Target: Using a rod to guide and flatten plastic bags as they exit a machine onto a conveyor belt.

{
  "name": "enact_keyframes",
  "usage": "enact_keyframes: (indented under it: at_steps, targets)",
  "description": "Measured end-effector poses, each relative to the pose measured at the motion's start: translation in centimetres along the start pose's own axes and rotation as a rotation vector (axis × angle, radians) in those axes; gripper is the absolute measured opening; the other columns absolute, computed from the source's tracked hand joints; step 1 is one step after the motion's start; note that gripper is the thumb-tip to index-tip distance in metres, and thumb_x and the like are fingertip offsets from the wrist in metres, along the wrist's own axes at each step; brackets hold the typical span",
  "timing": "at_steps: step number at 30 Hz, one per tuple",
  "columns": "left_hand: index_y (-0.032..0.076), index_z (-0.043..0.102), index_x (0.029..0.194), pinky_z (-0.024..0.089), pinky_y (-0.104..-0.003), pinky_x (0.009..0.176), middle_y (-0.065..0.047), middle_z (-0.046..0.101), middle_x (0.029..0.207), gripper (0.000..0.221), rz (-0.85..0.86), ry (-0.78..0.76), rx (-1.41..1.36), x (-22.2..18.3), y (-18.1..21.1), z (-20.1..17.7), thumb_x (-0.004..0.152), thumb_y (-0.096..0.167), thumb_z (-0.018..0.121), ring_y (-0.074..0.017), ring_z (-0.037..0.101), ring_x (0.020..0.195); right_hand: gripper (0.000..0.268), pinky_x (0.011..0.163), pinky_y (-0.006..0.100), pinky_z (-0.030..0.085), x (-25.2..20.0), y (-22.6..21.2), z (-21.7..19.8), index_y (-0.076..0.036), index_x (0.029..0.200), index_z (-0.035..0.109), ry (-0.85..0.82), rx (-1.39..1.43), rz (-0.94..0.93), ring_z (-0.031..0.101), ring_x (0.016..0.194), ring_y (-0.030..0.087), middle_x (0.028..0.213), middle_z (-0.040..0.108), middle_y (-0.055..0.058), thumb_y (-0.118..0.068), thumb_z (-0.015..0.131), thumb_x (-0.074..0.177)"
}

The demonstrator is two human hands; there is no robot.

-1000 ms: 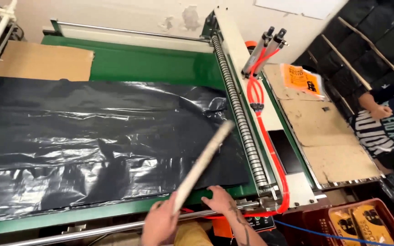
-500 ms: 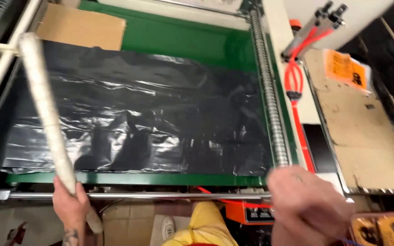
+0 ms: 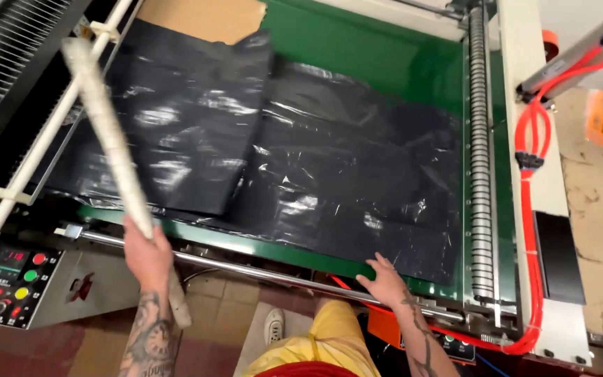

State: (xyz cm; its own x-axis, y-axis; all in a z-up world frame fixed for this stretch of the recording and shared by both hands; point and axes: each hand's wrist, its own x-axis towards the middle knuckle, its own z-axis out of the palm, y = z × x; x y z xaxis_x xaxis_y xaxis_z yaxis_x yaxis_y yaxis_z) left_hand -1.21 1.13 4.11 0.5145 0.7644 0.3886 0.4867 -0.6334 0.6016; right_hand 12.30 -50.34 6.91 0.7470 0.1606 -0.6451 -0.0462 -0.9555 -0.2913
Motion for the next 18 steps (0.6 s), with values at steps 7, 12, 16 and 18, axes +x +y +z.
enact_keyframes:
  at_steps: [7,12,16,18]
  targets:
    - [0.007,0.049,0.151,0.053,-0.057,0.093,-0.021,0.073,0.106,0.077,0.076,-0.677,0.048,-10.7,16.4,0.6,0.085,0.042,0.069,-0.0435,0.068,0.105,0.066,0.127,0.047,0.026,0.2,0.6,0.4,-0.014,0.149,0.053,0.056,-0.006,-0.026,0.025,0.156,0.033,0.169,0.029,0.01,-0.051,0.063,0.095]
    - [0.002,0.044,0.149,0.049,-0.046,0.078,-0.013,0.069,0.099,0.066,0.492,-0.732,-0.067,-21.3,26.7,4.1,0.092,0.031,0.063,-0.0341,0.062,0.087,0.056,0.126,0.047,0.027,1.1,1.1,0.7,-0.014,0.149,0.049,0.084,0.016,-0.008,0.025,0.154,0.027,0.166,0.029,0.006,-0.039,0.054,0.1]
    - [0.0,0.048,0.148,0.049,-0.045,0.079,-0.009,0.067,0.088,0.056,0.802,-0.623,-0.145,-24.3,28.8,6.7,0.102,0.031,0.056,-0.0284,0.063,0.068,0.042,0.093,0.047,0.056,-2.3,-1.5,-1.0,-0.014,0.134,0.065,0.246,0.144,0.036,0.064,0.117,0.03,0.136,0.064,0.008,-0.031,0.057,0.097]
    - [0.0,0.045,0.149,0.047,-0.046,0.084,-0.012,0.068,0.092,0.059,0.809,-0.712,-0.176,-23.4,28.1,6.8,0.1,0.029,0.056,-0.0307,0.064,0.071,0.034,0.089,0.045,0.055,-1.9,-0.5,-0.2,-0.012,0.123,0.068,0.329,0.139,0.008,0.065,0.111,0.028,0.127,0.066,0.007,-0.03,0.057,0.096]
